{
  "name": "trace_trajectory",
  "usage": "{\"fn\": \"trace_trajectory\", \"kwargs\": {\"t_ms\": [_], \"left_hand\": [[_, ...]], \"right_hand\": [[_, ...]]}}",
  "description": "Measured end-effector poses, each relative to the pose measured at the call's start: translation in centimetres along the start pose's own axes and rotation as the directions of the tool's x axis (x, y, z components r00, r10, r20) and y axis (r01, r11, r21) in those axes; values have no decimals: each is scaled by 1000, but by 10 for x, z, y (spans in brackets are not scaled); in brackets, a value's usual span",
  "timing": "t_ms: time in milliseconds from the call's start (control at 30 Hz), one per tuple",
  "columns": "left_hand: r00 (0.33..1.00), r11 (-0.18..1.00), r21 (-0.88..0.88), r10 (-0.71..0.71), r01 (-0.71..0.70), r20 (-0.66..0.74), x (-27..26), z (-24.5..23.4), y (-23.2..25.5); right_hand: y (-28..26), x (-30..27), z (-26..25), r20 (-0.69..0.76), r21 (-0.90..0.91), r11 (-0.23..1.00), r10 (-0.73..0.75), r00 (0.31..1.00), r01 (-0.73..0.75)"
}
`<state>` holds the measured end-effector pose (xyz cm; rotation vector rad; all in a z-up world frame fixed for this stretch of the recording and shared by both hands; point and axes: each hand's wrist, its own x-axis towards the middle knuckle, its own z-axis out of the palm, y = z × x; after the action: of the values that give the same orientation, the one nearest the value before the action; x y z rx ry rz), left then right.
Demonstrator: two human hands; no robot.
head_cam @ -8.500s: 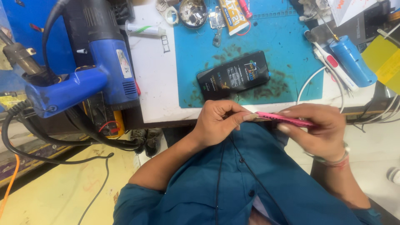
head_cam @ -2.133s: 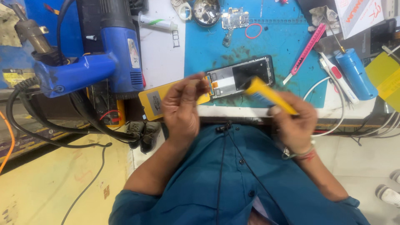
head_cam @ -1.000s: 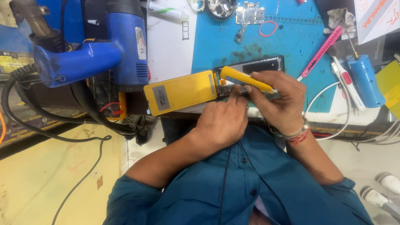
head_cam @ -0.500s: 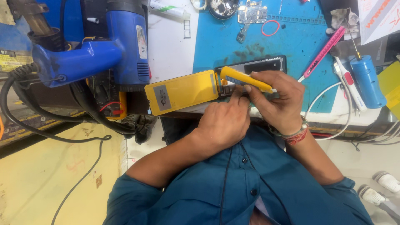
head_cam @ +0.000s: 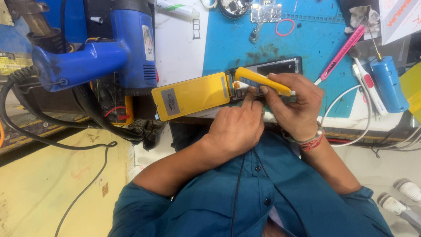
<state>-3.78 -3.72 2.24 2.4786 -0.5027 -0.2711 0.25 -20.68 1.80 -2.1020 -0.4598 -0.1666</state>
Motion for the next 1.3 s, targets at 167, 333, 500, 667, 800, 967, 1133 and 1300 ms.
{"fn": "trace_trajectory", "kwargs": {"t_ms": [167, 333, 500, 667, 800, 967, 1133, 1300], "left_hand": [[1000, 1000, 12, 6, -6, 3, 0, 0, 0], [1000, 1000, 20, -6, 6, 13, 1, 0, 1], [999, 1000, 27, -7, 6, 51, 3, -2, 1], [997, 1000, -5, -5, 5, 83, 3, -3, 0], [994, 1000, -8, -24, 25, 109, 4, -2, 1], [989, 999, 3, -47, 47, 140, 5, -2, 2], [984, 999, -2, -51, 52, 170, 5, -2, 2], [986, 999, 9, -45, 44, 160, 5, -3, 2]], "right_hand": [[1, -4, -2, -27, -29, 999, 20, 999, -21], [3, -10, -7, -52, -55, 998, 11, 999, -14], [10, -15, -13, -85, -90, 996, 4, 996, -12], [14, -20, -20, -110, -101, 994, 35, 993, -46], [16, -23, -25, -134, -113, 992, 40, 990, -55], [18, -29, -33, -160, -128, 986, 90, 983, -111], [20, -31, -42, -179, -189, 976, 73, 981, -107], [20, -30, -50, -195, -236, 968, 45, 980, -91]]}}
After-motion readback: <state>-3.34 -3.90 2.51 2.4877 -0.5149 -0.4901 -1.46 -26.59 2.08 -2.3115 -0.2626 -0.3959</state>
